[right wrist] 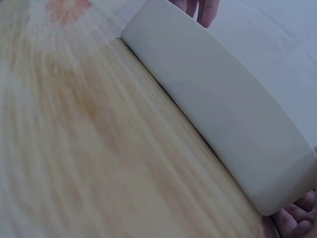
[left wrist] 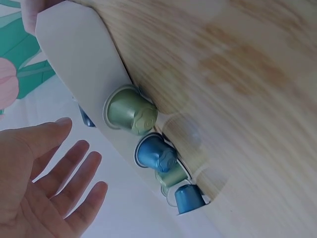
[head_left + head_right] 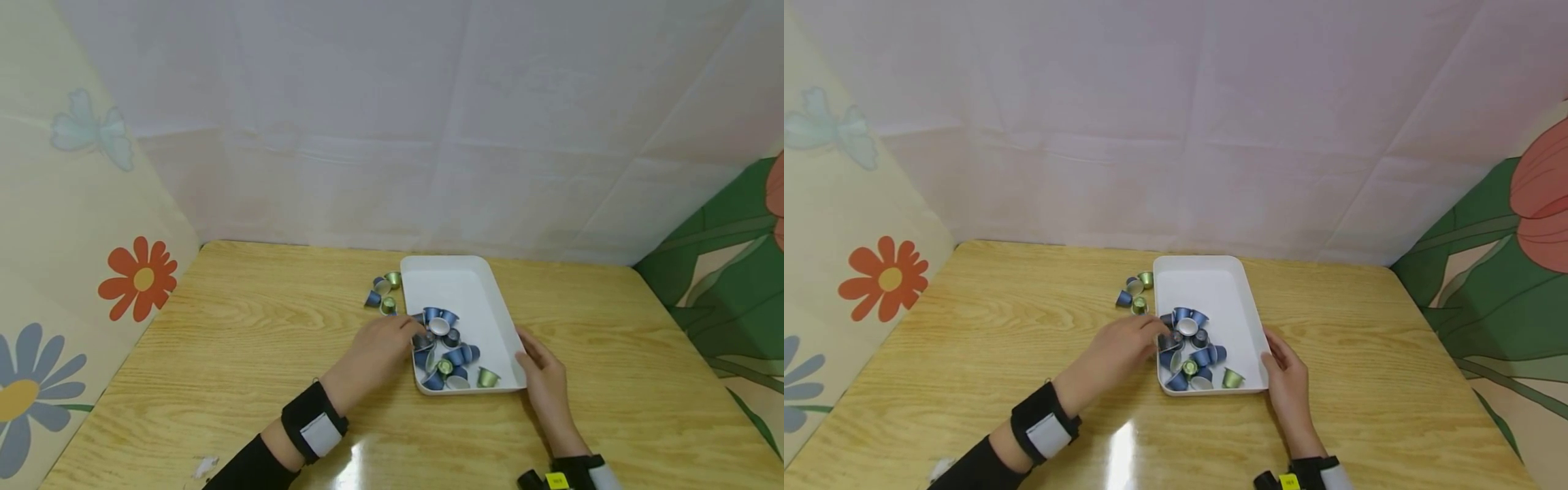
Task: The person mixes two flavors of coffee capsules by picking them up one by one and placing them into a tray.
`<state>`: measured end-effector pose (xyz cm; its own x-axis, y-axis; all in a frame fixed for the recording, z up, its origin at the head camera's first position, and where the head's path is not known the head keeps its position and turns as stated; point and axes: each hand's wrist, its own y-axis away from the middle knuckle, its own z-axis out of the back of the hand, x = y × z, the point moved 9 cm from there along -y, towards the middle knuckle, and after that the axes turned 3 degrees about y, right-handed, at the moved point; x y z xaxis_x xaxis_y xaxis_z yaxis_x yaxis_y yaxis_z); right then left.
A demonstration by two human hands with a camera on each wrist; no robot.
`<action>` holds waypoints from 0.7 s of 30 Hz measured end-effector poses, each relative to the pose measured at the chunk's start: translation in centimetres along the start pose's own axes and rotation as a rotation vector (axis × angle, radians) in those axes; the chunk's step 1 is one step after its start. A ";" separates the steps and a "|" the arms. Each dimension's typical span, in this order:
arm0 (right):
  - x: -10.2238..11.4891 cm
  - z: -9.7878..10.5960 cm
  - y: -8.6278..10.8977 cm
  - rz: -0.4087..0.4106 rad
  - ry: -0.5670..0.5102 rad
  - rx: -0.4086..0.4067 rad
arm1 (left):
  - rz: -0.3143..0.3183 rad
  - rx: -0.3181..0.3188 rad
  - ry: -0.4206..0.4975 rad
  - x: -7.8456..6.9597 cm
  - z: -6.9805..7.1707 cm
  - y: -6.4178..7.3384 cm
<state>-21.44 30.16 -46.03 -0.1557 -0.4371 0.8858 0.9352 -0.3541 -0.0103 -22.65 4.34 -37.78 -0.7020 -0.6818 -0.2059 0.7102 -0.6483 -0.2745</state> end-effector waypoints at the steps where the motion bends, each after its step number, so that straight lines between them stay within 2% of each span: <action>1: 0.0 0.0 0.0 -0.001 -0.003 0.001 | -0.002 -0.010 0.001 0.1 0.1 0.1; 4: 0.1 -0.1 0.0 -0.002 -0.009 0.006 | -0.005 -0.037 0.002 0.4 0.5 0.3; 9: 0.2 -0.1 0.1 0.001 -0.019 0.010 | 0.021 -0.035 0.015 1.2 0.7 0.8; 14: 0.2 -0.1 0.1 -0.003 -0.024 0.016 | 0.073 -0.010 0.012 2.1 0.4 1.1; 21: 0.2 -0.1 0.1 -0.008 -0.027 0.014 | 0.155 0.056 0.022 2.8 0.0 1.1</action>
<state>-21.37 29.97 -45.93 -0.1543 -0.4115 0.8982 0.9384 -0.3456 0.0029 -23.83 1.74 -38.61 -0.5841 -0.7679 -0.2628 0.8116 -0.5540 -0.1852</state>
